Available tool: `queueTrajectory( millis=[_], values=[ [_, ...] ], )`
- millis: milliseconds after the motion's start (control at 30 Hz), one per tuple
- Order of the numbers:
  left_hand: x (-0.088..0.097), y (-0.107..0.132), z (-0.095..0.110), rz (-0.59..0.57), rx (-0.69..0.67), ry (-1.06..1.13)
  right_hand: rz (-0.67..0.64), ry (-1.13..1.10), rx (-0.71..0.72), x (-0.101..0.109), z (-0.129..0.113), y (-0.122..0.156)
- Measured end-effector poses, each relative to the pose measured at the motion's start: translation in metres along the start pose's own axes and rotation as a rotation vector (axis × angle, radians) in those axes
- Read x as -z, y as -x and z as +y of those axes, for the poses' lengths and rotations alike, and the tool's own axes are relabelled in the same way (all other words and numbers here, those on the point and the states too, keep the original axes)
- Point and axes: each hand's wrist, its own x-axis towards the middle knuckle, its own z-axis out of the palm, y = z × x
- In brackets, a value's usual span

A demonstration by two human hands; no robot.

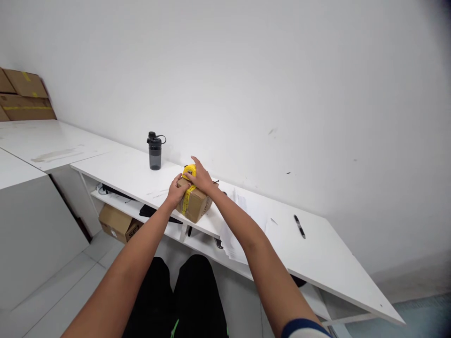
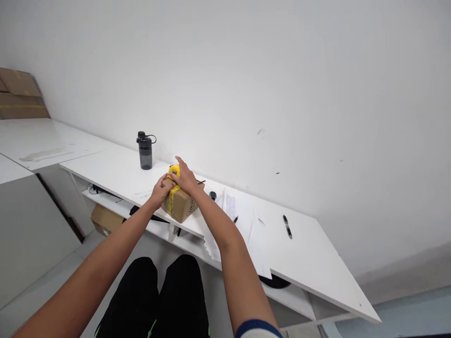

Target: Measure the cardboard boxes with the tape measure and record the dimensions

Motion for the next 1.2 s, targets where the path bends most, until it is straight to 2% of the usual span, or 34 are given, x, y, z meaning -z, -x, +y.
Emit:
queueTrajectory(
  millis=[100,233,433,600,733,833,1000,1200],
  values=[
    [0.001,0.003,0.005,-0.070,0.076,0.093,0.004,0.015,0.015,-0.003,0.000,0.002],
    [0.002,0.003,0.008,-0.072,0.116,0.071,-0.018,0.029,0.020,-0.002,0.000,-0.001],
    [0.001,0.000,0.006,-0.063,0.120,0.111,-0.130,0.093,0.035,0.018,-0.001,0.002],
    [0.001,0.001,0.008,-0.074,0.135,0.072,-0.179,0.179,0.008,0.051,0.008,0.033],
    [0.001,0.000,0.006,-0.077,0.117,0.072,-0.157,0.199,-0.073,0.079,0.018,0.069],
    [0.001,-0.001,0.005,-0.087,0.112,0.064,-0.141,0.179,-0.142,0.092,0.023,0.093],
    [0.002,-0.001,0.005,-0.086,0.117,0.062,-0.086,0.133,-0.191,0.092,0.030,0.115],
    [0.003,-0.001,0.007,-0.080,0.131,0.057,-0.046,0.102,-0.216,0.087,0.033,0.117]
  ],
)
